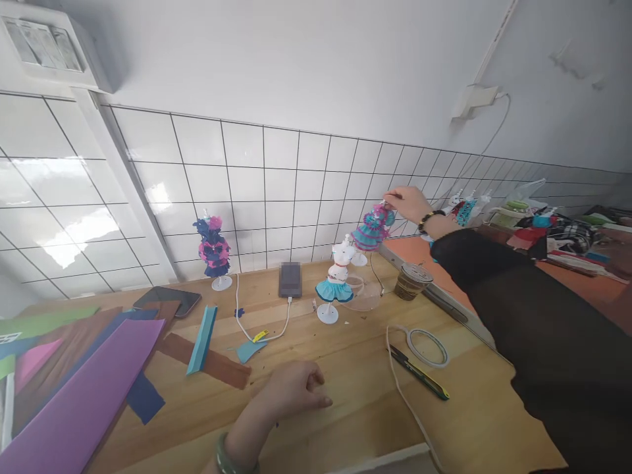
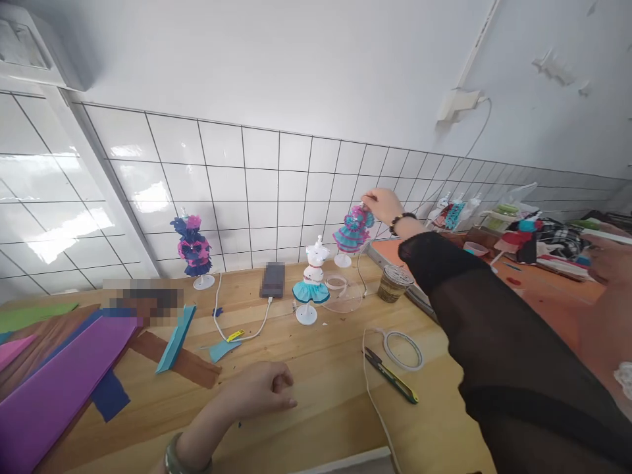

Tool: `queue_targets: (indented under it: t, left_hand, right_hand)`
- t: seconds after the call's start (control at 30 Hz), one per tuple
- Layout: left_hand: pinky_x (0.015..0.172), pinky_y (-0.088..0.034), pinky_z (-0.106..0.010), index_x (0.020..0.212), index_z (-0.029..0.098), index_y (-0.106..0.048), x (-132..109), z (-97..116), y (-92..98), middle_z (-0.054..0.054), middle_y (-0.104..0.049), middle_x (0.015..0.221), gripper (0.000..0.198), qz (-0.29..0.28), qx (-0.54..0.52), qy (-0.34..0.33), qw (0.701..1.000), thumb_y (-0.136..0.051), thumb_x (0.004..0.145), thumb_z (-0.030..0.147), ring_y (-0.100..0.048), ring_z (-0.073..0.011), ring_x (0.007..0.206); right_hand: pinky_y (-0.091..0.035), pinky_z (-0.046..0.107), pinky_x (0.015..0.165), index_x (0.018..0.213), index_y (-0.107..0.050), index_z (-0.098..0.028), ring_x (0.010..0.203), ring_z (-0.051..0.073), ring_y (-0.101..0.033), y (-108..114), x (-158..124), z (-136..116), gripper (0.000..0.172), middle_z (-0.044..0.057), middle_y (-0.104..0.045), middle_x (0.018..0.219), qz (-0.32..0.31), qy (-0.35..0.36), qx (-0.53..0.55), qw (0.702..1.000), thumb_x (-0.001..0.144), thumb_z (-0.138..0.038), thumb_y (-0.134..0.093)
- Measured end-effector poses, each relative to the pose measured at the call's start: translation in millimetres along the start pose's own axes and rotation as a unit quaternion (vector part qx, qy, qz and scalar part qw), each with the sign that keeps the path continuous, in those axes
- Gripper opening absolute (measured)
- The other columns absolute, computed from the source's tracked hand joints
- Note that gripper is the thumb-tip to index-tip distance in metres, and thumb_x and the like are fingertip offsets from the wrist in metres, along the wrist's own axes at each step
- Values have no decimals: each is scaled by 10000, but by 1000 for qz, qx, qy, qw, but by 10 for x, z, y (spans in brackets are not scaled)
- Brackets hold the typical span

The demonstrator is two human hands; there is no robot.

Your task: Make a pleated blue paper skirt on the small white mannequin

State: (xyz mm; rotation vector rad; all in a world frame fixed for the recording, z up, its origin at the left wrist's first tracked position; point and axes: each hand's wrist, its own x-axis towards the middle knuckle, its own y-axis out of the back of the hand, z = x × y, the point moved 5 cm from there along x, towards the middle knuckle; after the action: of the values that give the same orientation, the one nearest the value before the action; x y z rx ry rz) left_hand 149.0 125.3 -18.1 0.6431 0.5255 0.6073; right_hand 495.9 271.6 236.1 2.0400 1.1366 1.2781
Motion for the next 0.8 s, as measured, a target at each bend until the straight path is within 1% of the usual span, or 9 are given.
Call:
queue_targets:
  t: [0.17, 0.27, 0.33, 0.43, 0.63, 0.8]
  left_hand:
    - [582, -342, -249, 1002, 251, -652, 14, -38, -4, 17, -693, 832, 417, 9, -9, 8, 1000, -651, 654, 482, -614, -189, 764]
    - [601, -348, -257, 1032, 254, -647, 17, -47, 0, 16, -698, 831, 443, 10, -19, 13, 1000, -654, 653, 484, -619, -194, 769]
    - [612, -354, -261, 1044, 257, -645, 17, -53, 2, 15, -703, 840, 459, 9, -27, 17, 999, -657, 650, 492, -622, -198, 776]
    - [620, -358, -265, 1048, 257, -647, 16, -66, -3, 14, -711, 845, 475, 9, -37, 16, 999, -664, 643, 504, -624, -203, 777]
    - [616, -357, -266, 1030, 257, -657, 22, -92, -23, 17, -719, 840, 467, 10, -50, 12, 999, -667, 639, 511, -625, -202, 754]
    - [618, -365, -268, 1032, 261, -659, 46, -116, -34, 17, -721, 841, 468, 8, -53, 13, 998, -666, 642, 519, -627, -204, 754]
  right_hand:
    - [-521, 346, 764, 948, -627, -134, 778, 138, -642, -502, 274, 14, 252, 32, -672, 854, -17, -13, -29, 999, 906, -359, -520]
    - [-518, 340, 764, 953, -622, -135, 802, 137, -633, -739, 373, 4, 247, 35, -661, 903, -34, -14, -40, 999, 908, -355, -519]
    - [-518, 345, 768, 985, -614, -137, 835, 145, -627, -855, 423, 9, 245, 43, -650, 958, -43, -13, -47, 998, 907, -350, -523]
    - [-520, 347, 769, 1020, -604, -142, 857, 150, -619, -961, 481, 44, 240, 50, -634, 1007, -50, -17, -56, 997, 907, -338, -525]
    - [-522, 359, 781, 1097, -576, -152, 897, 163, -611, -1069, 552, 170, 263, 63, -609, 1078, -44, -21, -51, 997, 910, -329, -519]
    - [-523, 369, 790, 1151, -551, -164, 929, 174, -603, -1149, 559, 279, 292, 73, -587, 1131, -24, -1, -45, 999, 911, -328, -517]
